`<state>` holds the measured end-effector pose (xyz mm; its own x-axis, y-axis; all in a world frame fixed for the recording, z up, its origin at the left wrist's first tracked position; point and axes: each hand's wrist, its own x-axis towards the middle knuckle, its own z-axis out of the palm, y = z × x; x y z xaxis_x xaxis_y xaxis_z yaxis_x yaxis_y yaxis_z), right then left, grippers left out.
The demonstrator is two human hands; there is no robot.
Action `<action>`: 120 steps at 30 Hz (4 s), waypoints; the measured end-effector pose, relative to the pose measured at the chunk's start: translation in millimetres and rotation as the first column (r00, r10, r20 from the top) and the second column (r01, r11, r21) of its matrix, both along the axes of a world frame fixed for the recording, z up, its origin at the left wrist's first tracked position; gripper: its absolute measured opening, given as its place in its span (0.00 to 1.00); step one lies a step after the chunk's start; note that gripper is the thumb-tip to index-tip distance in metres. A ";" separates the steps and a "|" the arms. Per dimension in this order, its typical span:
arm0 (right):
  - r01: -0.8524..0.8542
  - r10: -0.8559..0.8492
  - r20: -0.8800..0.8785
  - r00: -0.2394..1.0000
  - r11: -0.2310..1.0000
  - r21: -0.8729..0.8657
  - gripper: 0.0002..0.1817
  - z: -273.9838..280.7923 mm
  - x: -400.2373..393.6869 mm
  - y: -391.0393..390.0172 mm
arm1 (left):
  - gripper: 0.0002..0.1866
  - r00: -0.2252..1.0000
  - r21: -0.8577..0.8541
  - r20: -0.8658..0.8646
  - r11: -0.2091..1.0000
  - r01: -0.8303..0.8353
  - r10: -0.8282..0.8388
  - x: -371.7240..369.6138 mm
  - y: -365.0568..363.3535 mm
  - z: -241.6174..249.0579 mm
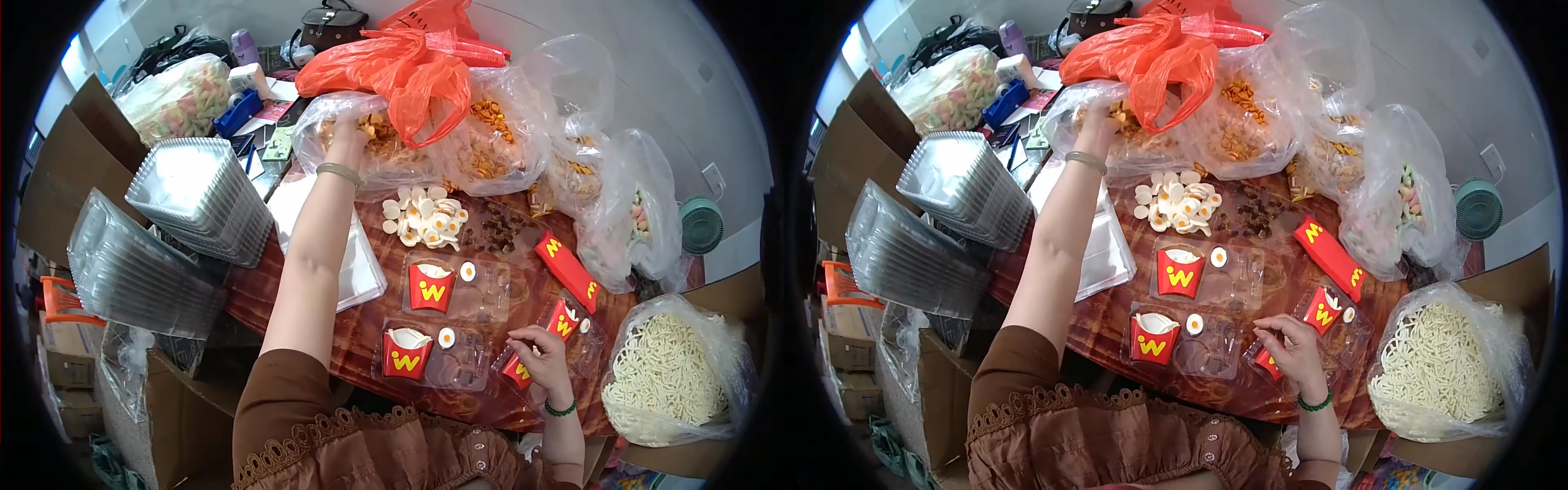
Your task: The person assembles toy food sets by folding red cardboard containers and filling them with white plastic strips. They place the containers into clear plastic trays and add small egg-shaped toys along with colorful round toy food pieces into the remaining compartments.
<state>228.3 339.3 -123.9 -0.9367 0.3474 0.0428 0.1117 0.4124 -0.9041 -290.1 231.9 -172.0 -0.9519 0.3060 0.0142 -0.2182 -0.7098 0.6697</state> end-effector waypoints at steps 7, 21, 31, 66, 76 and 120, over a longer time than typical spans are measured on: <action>-0.119 0.121 -0.031 0.992 0.991 0.064 0.08 0.9 -6.1 -5.5 | 0.14 0.803 0.187 0.596 0.973 -0.136 -0.002 24.7 -1.5 25.4; -0.145 0.109 -0.140 0.984 0.950 -0.276 0.11 -6.3 -195.5 -12.5 | 0.10 0.847 0.406 0.532 0.876 -0.262 0.007 59.4 -19.0 30.0; -0.177 0.052 -0.318 0.947 0.908 -0.379 0.12 10.3 -284.7 -56.1 | 0.15 0.843 0.739 0.196 0.640 0.208 -0.501 108.5 -46.1 24.8; -0.145 0.230 -0.096 0.968 0.834 0.533 0.09 -29.1 -69.9 -17.1 | 0.11 0.688 0.699 0.408 0.690 0.187 -0.600 290.9 -134.8 -30.6; -0.165 0.273 -0.149 0.950 0.849 0.503 0.12 -53.0 -80.8 11.2 | 0.12 0.651 0.630 0.471 0.744 0.224 -0.595 287.9 -128.0 -52.1; 0.080 -0.055 -0.079 0.995 0.929 0.362 0.08 -59.5 -80.9 -26.0 | 0.13 0.593 0.566 0.488 0.750 0.343 -0.640 295.9 -119.3 -49.9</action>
<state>147.4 313.3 -183.4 -0.9022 0.3586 0.2396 0.0960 0.7086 -0.6990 5.9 112.7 -221.9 -0.4700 0.8363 -0.2822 -0.8607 -0.5052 -0.0636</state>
